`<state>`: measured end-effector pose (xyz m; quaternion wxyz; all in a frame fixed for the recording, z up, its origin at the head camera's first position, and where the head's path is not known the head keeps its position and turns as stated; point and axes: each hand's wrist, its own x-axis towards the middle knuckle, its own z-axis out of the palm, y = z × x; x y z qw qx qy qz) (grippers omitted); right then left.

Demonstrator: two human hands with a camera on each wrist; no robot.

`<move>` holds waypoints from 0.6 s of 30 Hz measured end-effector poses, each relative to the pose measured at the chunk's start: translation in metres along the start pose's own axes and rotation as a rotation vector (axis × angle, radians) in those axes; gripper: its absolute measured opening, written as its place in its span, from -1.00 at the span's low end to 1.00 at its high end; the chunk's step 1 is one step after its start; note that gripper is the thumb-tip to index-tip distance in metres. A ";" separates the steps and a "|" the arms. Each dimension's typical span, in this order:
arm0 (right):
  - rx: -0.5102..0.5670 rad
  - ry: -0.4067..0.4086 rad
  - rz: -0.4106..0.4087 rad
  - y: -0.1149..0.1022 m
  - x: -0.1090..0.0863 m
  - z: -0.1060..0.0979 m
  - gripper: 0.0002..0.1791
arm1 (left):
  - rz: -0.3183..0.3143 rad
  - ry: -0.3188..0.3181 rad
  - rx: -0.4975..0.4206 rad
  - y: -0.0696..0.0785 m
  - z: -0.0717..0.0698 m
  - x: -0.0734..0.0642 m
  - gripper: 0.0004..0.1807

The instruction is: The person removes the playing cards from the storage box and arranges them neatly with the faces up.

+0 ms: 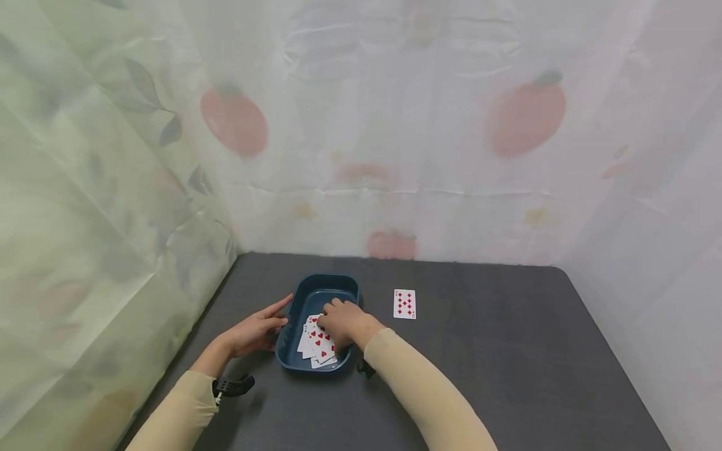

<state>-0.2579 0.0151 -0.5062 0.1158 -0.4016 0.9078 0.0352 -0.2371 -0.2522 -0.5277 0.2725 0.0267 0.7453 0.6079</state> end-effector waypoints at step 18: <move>0.162 0.239 0.025 0.045 -0.054 -0.050 0.01 | 0.001 -0.004 -0.031 0.002 0.002 0.003 -0.30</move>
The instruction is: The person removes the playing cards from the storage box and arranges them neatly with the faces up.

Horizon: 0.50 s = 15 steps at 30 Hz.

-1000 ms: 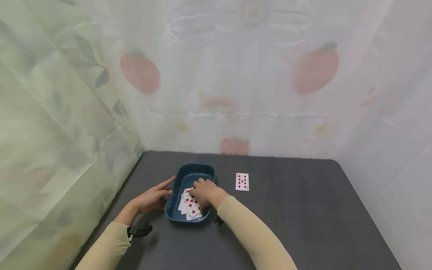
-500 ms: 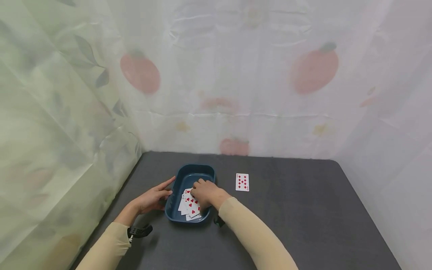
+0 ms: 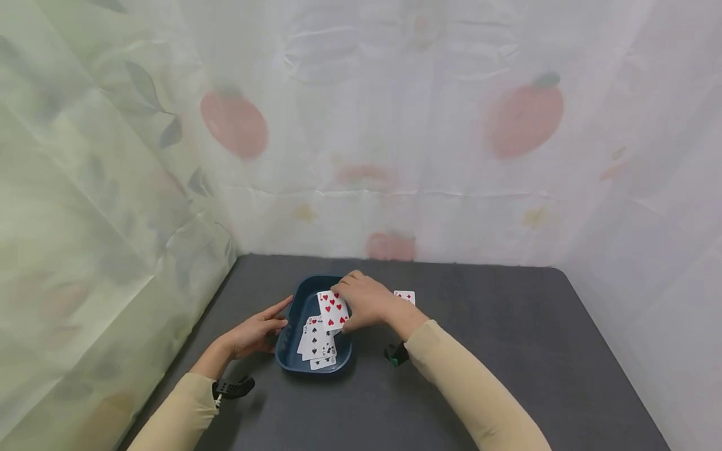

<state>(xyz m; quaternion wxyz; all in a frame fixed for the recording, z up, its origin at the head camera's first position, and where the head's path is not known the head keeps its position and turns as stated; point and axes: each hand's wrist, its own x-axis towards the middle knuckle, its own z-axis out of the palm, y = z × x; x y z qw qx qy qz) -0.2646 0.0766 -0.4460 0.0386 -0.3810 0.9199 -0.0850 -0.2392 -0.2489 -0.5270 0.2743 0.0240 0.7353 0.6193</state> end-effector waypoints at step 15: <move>0.034 0.053 0.222 0.110 -0.093 -0.017 -0.02 | -0.001 0.016 0.021 -0.003 0.000 0.002 -0.28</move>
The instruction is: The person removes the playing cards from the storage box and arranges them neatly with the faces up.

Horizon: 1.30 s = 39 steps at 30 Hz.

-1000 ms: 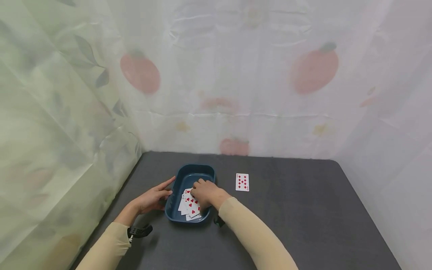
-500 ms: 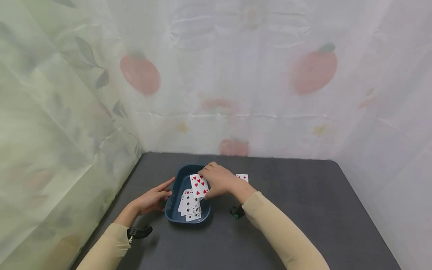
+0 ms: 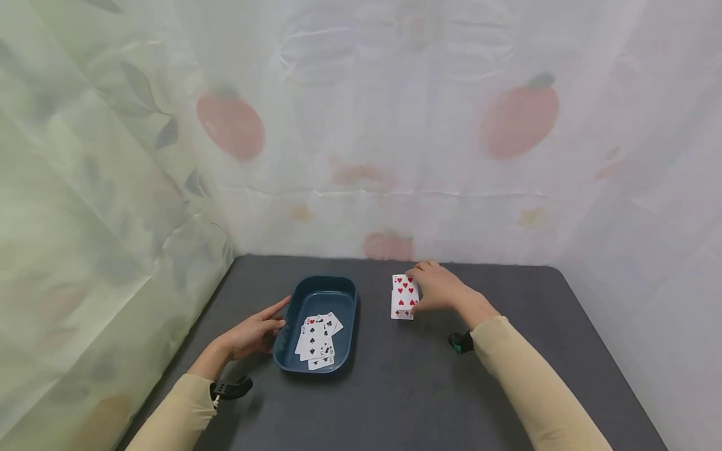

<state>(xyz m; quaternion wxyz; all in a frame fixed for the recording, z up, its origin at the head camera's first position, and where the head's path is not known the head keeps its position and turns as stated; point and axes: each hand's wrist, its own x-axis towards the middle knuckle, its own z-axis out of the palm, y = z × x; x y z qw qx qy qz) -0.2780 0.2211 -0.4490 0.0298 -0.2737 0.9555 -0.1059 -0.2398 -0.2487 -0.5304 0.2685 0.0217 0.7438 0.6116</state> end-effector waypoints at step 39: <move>0.235 -0.188 0.302 0.085 -0.020 0.060 -0.10 | 0.000 0.021 0.022 0.000 0.004 0.000 -0.30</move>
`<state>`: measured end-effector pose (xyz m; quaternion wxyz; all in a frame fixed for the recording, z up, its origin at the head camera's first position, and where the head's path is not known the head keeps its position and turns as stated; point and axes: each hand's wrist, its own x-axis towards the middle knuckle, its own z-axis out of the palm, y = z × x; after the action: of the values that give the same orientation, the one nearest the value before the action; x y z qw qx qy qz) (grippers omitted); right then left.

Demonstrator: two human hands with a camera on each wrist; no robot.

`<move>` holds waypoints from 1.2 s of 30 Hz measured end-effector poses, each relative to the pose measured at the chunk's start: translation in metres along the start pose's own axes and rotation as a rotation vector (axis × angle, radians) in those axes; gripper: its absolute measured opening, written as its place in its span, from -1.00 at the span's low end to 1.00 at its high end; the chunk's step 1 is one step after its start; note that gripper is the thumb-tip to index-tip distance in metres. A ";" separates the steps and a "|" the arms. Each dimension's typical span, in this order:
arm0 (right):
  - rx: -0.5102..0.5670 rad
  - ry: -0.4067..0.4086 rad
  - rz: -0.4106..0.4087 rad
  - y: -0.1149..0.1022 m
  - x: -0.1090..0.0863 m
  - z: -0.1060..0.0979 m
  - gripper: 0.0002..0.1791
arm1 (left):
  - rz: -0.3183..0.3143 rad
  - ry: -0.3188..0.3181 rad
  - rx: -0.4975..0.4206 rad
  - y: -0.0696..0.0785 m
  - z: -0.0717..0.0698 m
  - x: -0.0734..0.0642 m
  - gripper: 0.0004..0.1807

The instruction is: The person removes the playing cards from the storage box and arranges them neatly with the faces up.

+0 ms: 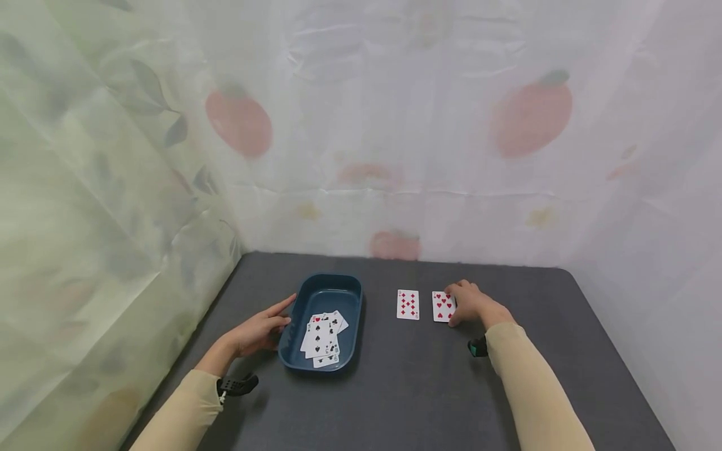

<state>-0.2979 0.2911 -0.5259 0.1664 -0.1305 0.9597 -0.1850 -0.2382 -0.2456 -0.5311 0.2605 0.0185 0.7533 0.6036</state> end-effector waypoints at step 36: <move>-0.030 -0.007 0.018 -0.006 -0.008 -0.001 -0.12 | -0.004 0.018 -0.008 0.000 0.000 -0.001 -0.31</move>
<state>-0.2898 0.2885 -0.5200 0.1695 -0.1252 0.9629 -0.1688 -0.2377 -0.2462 -0.5306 0.2550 0.0103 0.7531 0.6063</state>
